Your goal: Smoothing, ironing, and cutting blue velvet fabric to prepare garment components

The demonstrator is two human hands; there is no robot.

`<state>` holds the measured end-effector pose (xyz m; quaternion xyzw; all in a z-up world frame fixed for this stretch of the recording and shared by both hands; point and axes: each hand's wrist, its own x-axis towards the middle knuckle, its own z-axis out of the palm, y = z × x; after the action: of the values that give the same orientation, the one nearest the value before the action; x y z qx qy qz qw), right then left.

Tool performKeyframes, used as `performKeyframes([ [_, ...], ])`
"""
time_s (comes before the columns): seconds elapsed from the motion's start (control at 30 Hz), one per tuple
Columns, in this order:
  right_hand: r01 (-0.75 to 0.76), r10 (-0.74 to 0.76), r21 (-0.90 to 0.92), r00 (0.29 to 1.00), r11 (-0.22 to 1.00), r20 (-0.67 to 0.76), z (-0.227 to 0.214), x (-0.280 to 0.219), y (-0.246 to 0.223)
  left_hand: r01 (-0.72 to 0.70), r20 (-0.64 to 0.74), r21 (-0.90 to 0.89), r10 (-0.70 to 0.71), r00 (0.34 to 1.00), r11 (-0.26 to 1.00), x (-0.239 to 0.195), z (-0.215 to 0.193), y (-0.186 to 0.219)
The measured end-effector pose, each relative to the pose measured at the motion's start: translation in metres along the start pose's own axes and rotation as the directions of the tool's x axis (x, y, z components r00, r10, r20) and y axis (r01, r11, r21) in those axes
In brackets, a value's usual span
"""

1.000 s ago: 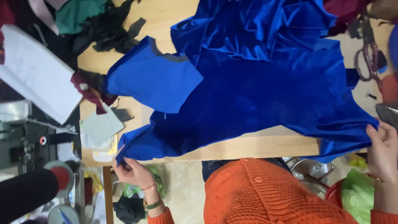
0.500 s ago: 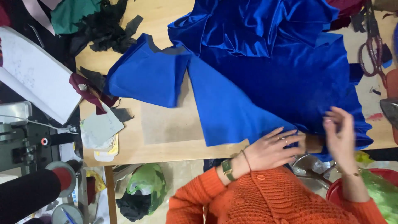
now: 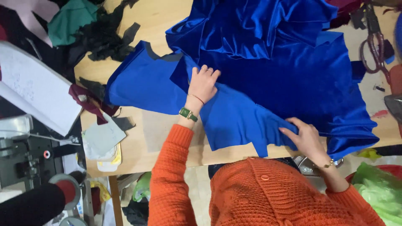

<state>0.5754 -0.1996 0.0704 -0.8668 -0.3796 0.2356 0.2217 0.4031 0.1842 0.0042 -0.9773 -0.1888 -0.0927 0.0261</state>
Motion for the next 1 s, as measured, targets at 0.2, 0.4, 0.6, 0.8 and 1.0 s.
performKeyframes([
  [0.2,-0.001,-0.044,0.404,0.994,0.915,0.1,-0.046,-0.002,0.008,-0.212,0.269,-0.185,0.257,0.928,0.96,0.027,-0.047,0.0],
  [0.4,-0.166,0.095,0.606,0.984,0.778,0.148,-0.085,-0.009,0.024,0.153,0.625,-0.611,0.354,0.695,0.777,0.073,-0.098,0.015],
  [0.6,0.177,-0.159,0.147,0.98,0.973,-0.123,-0.102,0.001,0.05,0.159,0.883,-0.214,0.121,0.454,0.964,0.132,-0.136,0.016],
  [0.8,0.108,-0.112,-0.036,0.979,0.994,-0.168,-0.099,0.027,0.06,0.116,0.898,-0.206,0.141,0.416,0.972,0.145,-0.06,0.004],
  [1.0,-0.04,0.054,0.051,0.951,0.998,-0.306,-0.099,0.064,0.088,0.474,0.758,-0.63,0.353,0.549,0.616,0.123,-0.029,0.003],
])
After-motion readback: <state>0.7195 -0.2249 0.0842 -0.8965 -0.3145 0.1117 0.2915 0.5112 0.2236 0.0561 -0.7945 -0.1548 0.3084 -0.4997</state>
